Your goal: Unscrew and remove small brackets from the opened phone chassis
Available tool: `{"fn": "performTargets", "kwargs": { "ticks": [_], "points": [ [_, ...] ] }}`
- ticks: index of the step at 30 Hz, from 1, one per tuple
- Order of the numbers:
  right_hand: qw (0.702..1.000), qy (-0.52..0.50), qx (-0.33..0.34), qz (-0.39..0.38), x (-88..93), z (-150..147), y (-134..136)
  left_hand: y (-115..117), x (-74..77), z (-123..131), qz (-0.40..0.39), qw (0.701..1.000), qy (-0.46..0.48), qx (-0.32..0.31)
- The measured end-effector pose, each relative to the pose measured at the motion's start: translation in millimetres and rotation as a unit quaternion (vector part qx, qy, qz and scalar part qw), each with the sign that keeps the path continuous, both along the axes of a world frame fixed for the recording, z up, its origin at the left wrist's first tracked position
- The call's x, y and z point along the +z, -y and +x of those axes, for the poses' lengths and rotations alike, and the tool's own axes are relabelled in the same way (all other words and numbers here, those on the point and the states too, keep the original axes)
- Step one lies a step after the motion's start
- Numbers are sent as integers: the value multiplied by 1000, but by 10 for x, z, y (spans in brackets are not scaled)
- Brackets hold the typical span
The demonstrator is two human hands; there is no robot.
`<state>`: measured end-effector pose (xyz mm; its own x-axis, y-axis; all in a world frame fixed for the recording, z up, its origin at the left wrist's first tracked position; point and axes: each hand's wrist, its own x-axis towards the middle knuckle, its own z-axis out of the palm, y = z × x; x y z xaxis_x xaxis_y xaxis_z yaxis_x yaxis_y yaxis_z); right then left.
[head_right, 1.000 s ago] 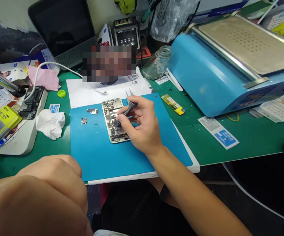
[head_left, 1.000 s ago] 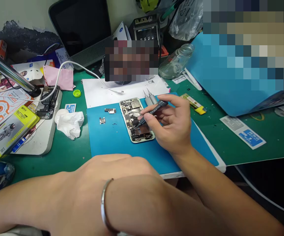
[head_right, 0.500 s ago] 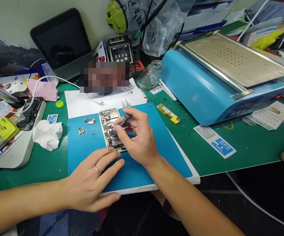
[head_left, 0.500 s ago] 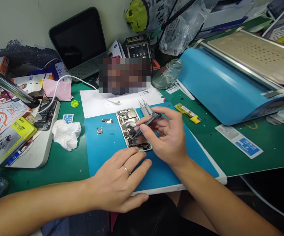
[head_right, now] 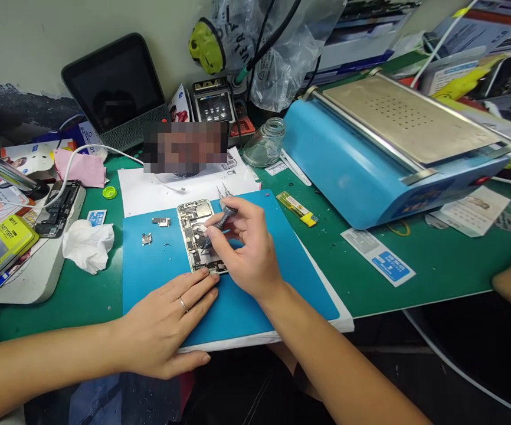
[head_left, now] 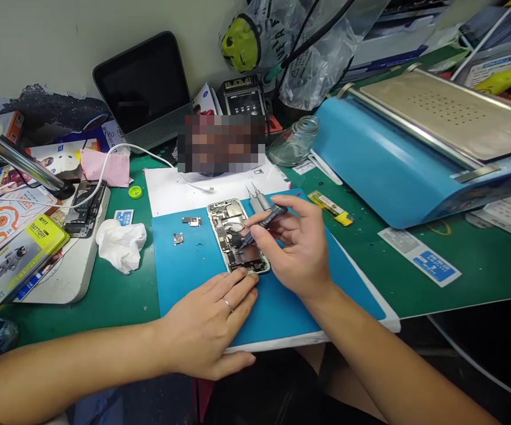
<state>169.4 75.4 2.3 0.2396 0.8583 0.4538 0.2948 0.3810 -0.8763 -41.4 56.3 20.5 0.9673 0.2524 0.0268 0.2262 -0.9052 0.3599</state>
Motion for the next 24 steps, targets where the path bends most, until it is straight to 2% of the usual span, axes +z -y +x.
{"fn": "performTargets", "kwargs": {
  "ticks": [24],
  "points": [
    [1000, 10, 11, 20, -30, 23, 11, 5, 1, 7, 39, 999, -3, -5]
  ]
}}
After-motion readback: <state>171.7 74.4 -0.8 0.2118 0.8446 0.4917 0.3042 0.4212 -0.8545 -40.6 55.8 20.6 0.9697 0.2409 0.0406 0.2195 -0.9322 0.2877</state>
